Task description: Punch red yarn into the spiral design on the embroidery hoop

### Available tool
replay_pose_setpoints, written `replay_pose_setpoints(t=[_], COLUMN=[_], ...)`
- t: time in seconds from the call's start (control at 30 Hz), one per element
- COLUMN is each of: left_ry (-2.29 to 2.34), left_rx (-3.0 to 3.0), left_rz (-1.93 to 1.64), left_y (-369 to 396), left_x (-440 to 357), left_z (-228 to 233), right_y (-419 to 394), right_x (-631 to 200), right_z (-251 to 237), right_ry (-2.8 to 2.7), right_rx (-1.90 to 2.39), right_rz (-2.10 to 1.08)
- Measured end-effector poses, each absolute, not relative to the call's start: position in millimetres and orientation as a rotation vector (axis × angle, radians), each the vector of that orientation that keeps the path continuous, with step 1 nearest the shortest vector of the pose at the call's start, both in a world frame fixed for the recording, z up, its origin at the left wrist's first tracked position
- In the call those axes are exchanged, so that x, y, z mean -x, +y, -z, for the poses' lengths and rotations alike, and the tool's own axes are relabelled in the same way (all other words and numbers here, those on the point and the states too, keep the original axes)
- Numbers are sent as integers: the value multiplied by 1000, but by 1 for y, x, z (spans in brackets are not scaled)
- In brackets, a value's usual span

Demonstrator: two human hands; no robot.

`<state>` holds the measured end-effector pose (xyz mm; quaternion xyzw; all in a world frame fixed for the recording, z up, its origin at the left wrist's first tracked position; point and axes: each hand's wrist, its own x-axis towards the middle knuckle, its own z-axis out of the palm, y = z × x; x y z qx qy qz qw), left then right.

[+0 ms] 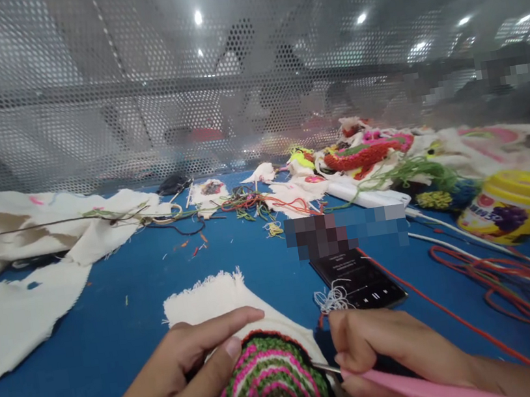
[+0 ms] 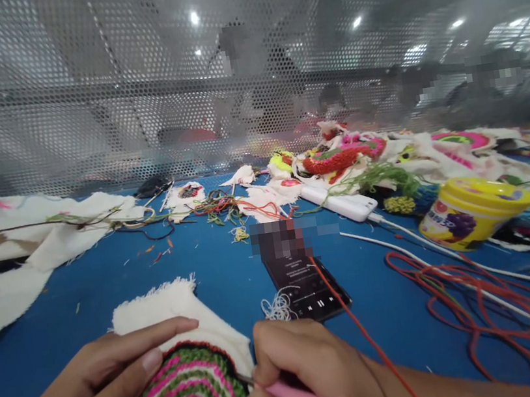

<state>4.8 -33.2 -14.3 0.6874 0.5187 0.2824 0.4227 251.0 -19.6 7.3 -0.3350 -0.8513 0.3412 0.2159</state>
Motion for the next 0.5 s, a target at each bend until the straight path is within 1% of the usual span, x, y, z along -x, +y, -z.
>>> replay_pose_setpoints(t=[0.2,0.37,0.5], left_ry=[1381,1340,1284], left_rx=[-1621,-1640,-1682], left_rz=[-765,-753,-738], left_y=[-36,-36,-34], left_x=[-9,-10,-8], left_z=[12,9,10], right_y=[-21,-21,-23], right_x=[-252,-253,-251], right_z=[-9,-8,-2], right_ry=[-2335,-2377,-2310], right_rx=[876,877,907], right_rz=[-972,-966,-917])
